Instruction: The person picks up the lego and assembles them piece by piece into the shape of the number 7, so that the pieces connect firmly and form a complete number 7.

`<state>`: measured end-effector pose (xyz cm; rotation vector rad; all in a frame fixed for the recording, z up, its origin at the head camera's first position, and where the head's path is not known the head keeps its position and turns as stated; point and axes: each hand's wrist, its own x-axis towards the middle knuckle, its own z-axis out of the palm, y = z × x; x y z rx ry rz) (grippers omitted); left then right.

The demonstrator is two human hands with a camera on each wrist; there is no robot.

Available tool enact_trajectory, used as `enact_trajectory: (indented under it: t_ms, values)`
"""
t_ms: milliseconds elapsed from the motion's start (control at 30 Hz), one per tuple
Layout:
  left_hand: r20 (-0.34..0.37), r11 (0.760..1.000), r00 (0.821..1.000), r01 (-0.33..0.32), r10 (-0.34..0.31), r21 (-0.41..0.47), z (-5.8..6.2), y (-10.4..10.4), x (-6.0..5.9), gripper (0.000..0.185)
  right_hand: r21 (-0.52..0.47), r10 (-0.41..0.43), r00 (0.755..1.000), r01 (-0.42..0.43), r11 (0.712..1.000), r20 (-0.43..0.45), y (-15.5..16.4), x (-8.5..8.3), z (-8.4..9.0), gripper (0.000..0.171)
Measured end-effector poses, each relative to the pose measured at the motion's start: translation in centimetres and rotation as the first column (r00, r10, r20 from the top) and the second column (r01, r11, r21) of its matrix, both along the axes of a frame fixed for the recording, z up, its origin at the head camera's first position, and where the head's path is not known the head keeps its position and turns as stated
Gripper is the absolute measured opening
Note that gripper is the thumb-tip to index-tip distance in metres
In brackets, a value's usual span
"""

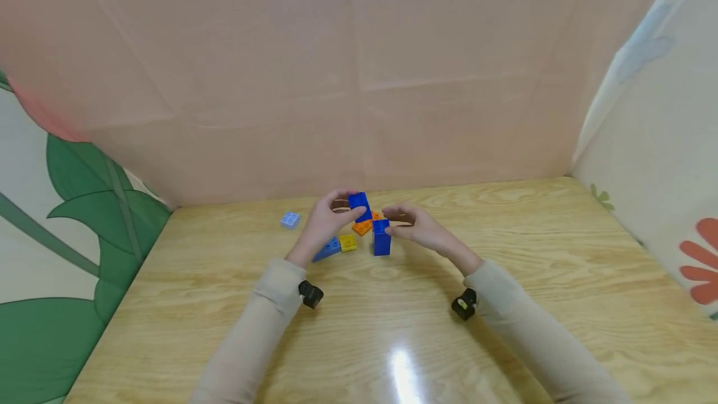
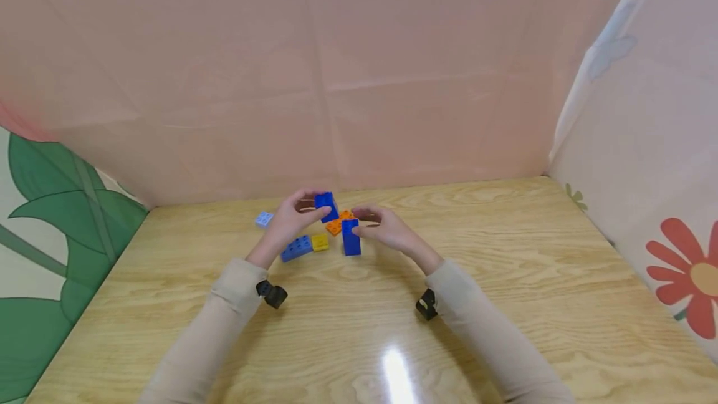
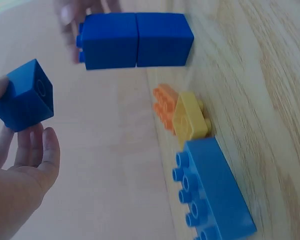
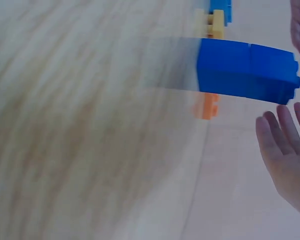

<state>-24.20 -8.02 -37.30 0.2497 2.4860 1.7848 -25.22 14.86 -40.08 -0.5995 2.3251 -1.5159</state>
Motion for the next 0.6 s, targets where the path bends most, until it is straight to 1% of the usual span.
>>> enact_trajectory:
  t_ms: [100,233,367,467,600]
  values:
    - [0.005,1.0,1.0,0.016,-0.016,-0.004,-0.1,0.4,0.1,0.044,-0.034,-0.015,0.999,0.013,0.999,-0.041,-0.1,0.0,0.6,0.054]
    - [-0.009,1.0,0.999,0.03,-0.03,-0.006,-0.3,1.1,0.0,0.048,-0.071,-0.043,0.996,0.037,0.997,-0.076,-0.4,0.1,1.3,0.051]
    - [-0.003,0.999,0.999,0.036,-0.036,-0.008,-0.5,1.7,-0.1,0.05,-0.093,-0.054,0.995,0.046,0.995,-0.078,-0.7,0.2,1.7,0.05]
    - [0.009,0.999,0.999,0.044,-0.044,-0.006,-0.6,2.0,-0.1,0.048,-0.117,-0.053,0.995,0.044,0.992,-0.079,-0.9,0.2,1.9,0.052]
    - [-0.005,0.998,0.998,0.065,-0.065,0.005,-0.6,2.2,-0.1,0.045,-0.135,-0.072,0.994,0.061,0.989,-0.079,-0.9,0.2,2.1,0.051]
